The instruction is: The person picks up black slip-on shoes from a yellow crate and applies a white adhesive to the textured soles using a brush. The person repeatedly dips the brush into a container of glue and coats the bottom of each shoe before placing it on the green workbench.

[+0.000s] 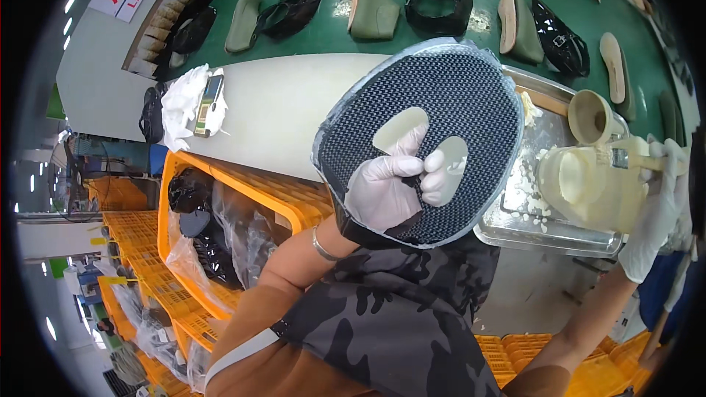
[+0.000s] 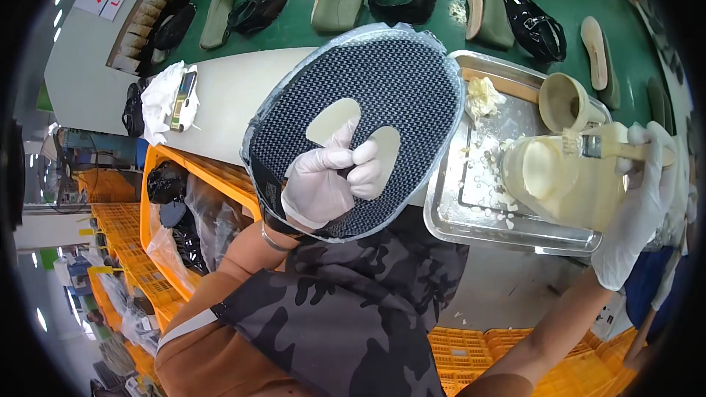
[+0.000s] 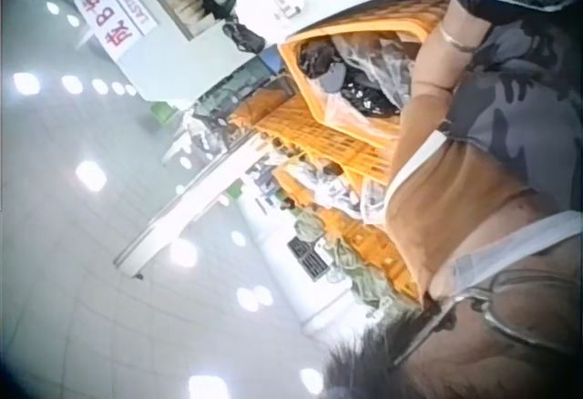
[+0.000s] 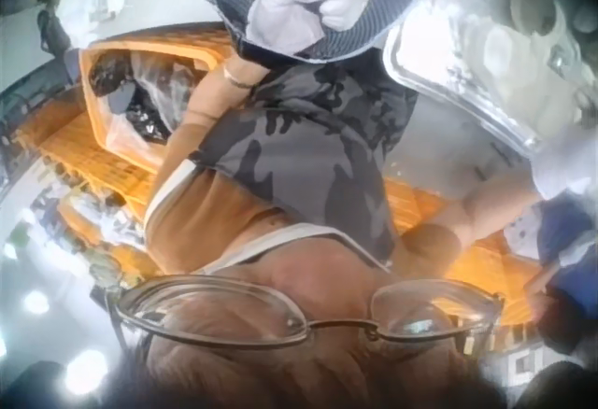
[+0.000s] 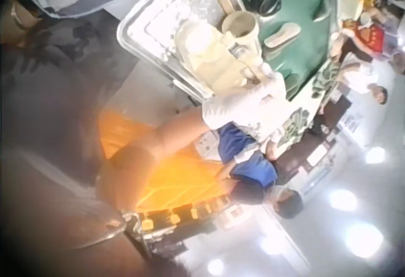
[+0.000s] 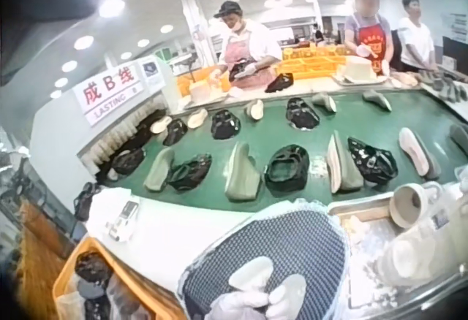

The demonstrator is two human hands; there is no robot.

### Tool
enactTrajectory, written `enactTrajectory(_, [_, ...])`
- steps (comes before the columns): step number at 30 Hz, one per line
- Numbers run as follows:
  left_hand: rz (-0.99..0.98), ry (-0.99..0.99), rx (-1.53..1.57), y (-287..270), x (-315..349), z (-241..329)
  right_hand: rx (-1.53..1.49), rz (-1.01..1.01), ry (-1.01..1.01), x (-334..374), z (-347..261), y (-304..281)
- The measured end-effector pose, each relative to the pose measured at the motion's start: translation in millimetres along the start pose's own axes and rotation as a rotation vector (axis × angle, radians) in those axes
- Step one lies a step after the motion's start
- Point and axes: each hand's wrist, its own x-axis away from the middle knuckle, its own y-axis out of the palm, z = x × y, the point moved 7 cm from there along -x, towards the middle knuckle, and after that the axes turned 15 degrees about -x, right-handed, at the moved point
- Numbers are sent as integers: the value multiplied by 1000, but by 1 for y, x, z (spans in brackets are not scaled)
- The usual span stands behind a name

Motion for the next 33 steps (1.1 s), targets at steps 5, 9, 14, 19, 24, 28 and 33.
enactTrajectory(5, [-61,61,27,-12,3,5,81,-35,53,9,4,14])
enactTrajectory(9, [60,113,-66,-22,7,22,53,-52,80,8,7,11])
enactTrajectory(14, [227,264,-165,-72,24,65,69,-78,68,8,4,15])
enactTrajectory(19, [430,349,-333,-129,54,120,77,-48,79,6,8,9])
enactTrajectory(24, [593,440,-425,-141,80,154,65,-59,98,3,14,6])
enactTrajectory(28, [634,471,-508,-137,95,174,74,-75,135,1,17,5])
enactTrajectory(33, [657,539,-608,-133,126,214,67,-65,118,5,11,11])
